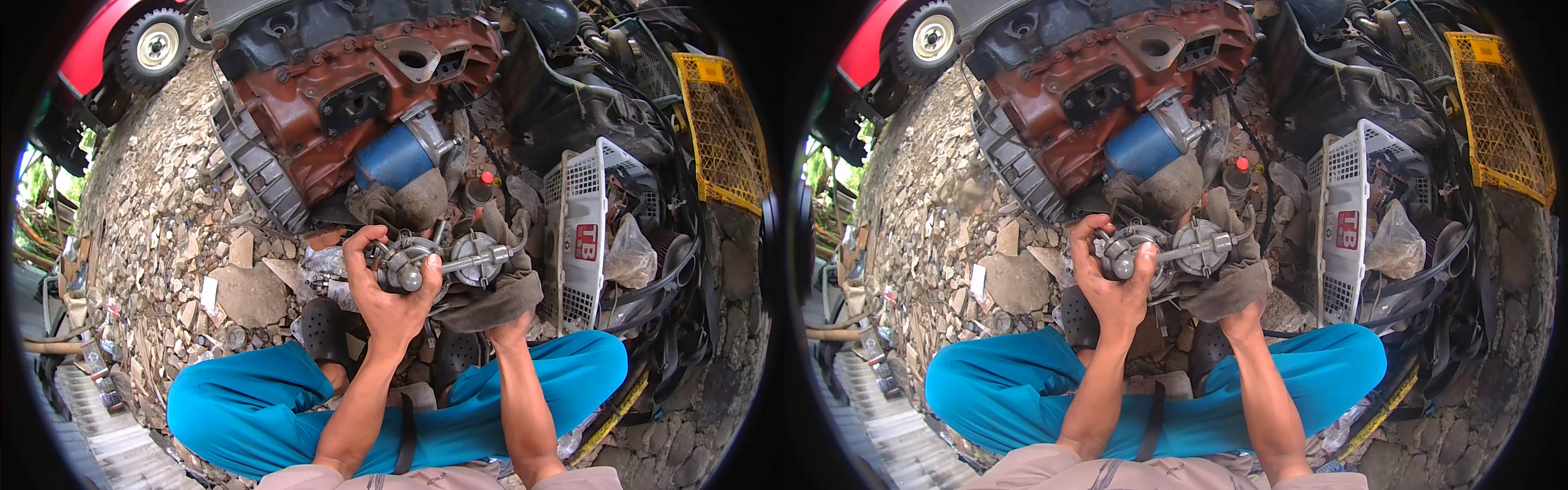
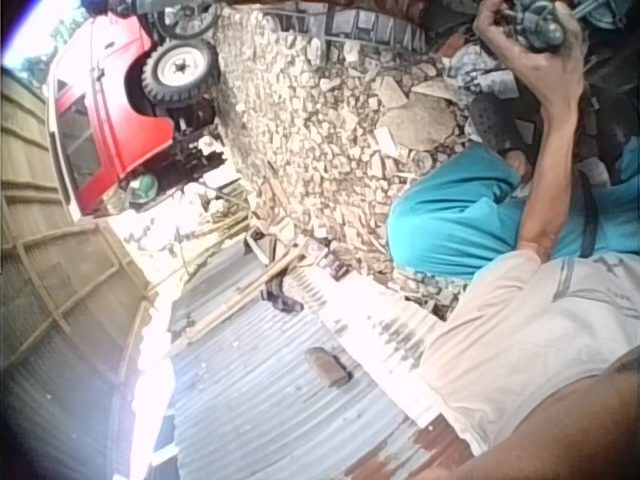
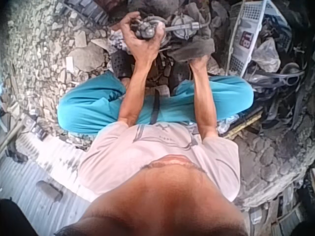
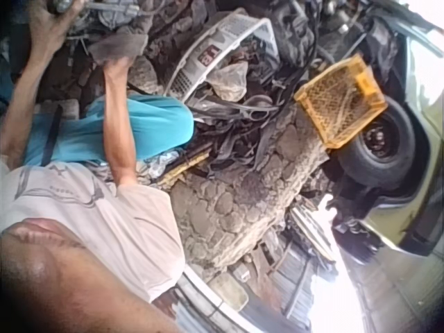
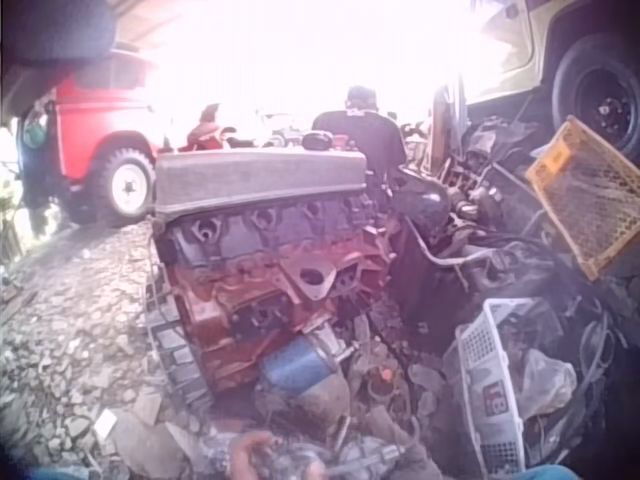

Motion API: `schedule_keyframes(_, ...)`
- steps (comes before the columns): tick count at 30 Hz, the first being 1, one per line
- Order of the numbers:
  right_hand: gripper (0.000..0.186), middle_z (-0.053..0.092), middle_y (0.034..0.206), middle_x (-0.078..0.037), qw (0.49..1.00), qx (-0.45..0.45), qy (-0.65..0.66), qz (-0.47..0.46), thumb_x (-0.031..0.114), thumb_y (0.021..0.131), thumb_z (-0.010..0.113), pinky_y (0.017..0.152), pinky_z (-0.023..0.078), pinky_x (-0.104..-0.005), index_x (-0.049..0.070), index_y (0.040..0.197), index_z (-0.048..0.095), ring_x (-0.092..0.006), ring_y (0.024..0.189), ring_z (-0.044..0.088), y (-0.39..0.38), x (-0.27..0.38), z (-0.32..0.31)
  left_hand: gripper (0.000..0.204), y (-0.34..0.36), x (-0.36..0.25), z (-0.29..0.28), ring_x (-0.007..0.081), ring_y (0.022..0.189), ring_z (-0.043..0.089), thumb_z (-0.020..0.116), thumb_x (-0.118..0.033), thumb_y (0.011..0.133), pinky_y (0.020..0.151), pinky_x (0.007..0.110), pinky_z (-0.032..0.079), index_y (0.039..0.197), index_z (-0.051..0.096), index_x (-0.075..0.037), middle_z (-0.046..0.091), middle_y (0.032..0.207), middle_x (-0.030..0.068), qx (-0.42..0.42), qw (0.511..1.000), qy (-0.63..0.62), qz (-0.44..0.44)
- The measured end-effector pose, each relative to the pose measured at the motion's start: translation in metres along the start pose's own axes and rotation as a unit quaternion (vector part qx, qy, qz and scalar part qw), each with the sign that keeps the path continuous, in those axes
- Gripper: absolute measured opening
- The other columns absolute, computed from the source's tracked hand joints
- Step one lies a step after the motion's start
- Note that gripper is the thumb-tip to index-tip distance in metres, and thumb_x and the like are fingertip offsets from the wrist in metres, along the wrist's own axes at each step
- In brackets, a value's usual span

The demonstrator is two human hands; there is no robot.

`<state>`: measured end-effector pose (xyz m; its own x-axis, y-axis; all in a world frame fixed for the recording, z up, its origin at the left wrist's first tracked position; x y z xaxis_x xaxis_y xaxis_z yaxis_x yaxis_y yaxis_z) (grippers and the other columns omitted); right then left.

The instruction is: The person sits on the ground and cleans a carburetor. They use a screwdriver to adjust internal components, pour a liquid from a bottle into the carburetor, and wipe the exterior with a cloth.

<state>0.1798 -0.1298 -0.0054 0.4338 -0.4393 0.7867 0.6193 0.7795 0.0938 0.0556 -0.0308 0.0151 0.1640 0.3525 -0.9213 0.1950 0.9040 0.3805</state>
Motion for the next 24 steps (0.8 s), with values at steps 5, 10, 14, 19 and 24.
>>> schedule_keyframes(5, 0.055, 0.056, 0.135, -0.014, 0.892, 0.066, -0.408, -0.184, 0.014, 0.088, 0.067, 0.102, 0.044, -0.0373, -0.002, 0.137, 0.049, -0.0265, 0.118, 0.058, 0.005, 0.005, 0.012, 0.06, -0.001, -0.002, 0.002, 0.0169, 0.088, 0.066, 0.081, -0.007, 0.077, 0.076, 0.028, 0.053, 0.123, 0.043, 0.0, 0.048, 0.109, 0.0099, -0.011, 1.0, 0.028, 0.004)
schedule_keyframes(10, 0.044, 0.058, 0.131, -0.014, 0.806, 0.012, -0.545, -0.233, 0.016, 0.091, 0.064, 0.102, 0.043, -0.0364, 0.001, 0.132, 0.054, -0.025, 0.119, 0.057, -0.004, -0.025, -0.014, 0.061, -0.008, 0.011, 0.005, 0.0193, 0.097, 0.056, 0.085, -0.017, 0.074, 0.083, 0.034, 0.048, 0.12, 0.049, 0.0, 0.049, 0.107, 0.0103, -0.026, 0.997, 0.053, -0.051)
schedule_keyframes(14, 0.026, 0.065, 0.108, -0.009, 0.905, -0.087, -0.408, -0.08, 0.017, 0.093, 0.06, 0.083, 0.049, -0.0369, 0.0, 0.113, 0.062, -0.0235, 0.094, 0.062, -0.016, -0.042, -0.035, 0.063, -0.012, 0.015, 0.012, 0.0171, 0.099, 0.051, 0.087, -0.019, 0.074, 0.088, 0.03, 0.044, 0.123, 0.05, -0.003, 0.048, 0.109, 0.0076, -0.019, 0.992, 0.119, -0.032)
schedule_keyframes(19, 0.04, 0.062, 0.121, -0.012, 0.914, -0.021, -0.371, -0.163, 0.023, 0.095, 0.058, 0.097, 0.046, -0.0386, 0.0, 0.127, 0.055, -0.0237, 0.112, 0.059, -0.004, -0.048, -0.04, 0.066, -0.01, 0.01, 0.012, 0.0206, 0.103, 0.051, 0.088, -0.022, 0.073, 0.096, 0.033, 0.041, 0.123, 0.05, -0.002, 0.05, 0.108, 0.0088, -0.033, 0.992, 0.116, -0.022)
schedule_keyframes(24, 0.059, 0.056, 0.129, -0.018, 0.893, -0.077, -0.389, -0.212, 0.019, 0.091, 0.06, 0.103, 0.041, -0.0367, -0.007, 0.14, 0.04, -0.0258, 0.118, 0.056, 0.01, -0.006, 0.005, 0.073, -0.01, -0.002, 0.022, 0.0207, 0.108, 0.052, 0.09, -0.026, 0.072, 0.098, 0.034, 0.041, 0.127, 0.05, -0.002, 0.052, 0.113, 0.0093, -0.024, 0.996, 0.061, -0.054)
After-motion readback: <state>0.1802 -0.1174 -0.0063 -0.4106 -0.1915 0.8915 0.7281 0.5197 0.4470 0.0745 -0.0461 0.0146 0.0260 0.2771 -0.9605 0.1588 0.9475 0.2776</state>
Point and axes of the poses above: each hand's wrist, its own y-axis towards the middle knuckle, its own z-axis out of the palm, x = y × z, the point moved 3 cm from there along y, towards the middle knuckle
